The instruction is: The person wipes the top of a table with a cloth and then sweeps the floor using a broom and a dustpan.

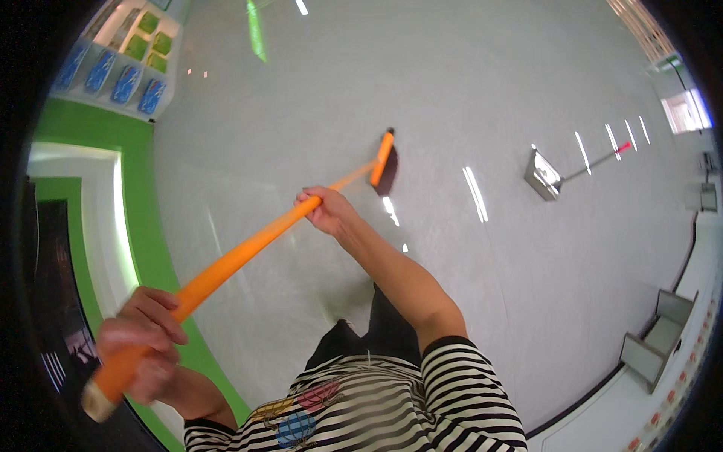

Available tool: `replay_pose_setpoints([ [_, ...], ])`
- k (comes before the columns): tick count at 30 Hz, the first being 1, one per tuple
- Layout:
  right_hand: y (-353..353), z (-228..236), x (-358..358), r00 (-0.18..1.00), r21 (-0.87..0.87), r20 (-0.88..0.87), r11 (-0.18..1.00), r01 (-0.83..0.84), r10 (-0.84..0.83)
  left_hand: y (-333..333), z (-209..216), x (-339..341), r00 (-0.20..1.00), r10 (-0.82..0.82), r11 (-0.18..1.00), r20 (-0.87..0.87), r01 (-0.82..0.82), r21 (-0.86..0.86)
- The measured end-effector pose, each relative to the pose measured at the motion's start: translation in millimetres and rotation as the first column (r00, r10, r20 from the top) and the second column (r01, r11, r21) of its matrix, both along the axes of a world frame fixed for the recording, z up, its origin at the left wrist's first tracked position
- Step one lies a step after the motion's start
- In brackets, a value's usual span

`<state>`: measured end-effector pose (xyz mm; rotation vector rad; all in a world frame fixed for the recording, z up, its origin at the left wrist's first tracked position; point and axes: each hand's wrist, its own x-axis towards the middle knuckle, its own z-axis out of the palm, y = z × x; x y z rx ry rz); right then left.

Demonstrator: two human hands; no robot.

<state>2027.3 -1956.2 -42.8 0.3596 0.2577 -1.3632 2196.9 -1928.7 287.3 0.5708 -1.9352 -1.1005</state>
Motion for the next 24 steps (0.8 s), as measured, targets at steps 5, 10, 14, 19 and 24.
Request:
replay_pose_setpoints([
  [5,-72,60,37,0.972,0.115,-0.173,0.984,-0.14,0.158,28,-14,42,0.967,0.244,0.956,0.072,-0.227,-0.188],
  [10,-74,68,84,0.976,0.061,-0.124,0.983,-0.172,0.179,87,-60,83,0.937,0.35,0.934,0.009,-0.349,-0.072],
  [14,-106,48,85,0.852,0.198,-0.285,0.896,-0.397,0.44,123,-91,90,0.806,0.592,0.806,0.024,-0.59,-0.047],
  [19,-112,77,73,0.478,0.307,-0.531,0.684,-0.661,0.7,215,-153,125,0.572,0.676,0.577,0.466,-0.803,0.149],
  [24,-68,104,79,-0.34,0.618,-0.656,0.22,-0.755,0.674,318,-206,137,0.417,0.611,0.457,0.673,-0.88,0.131],
])
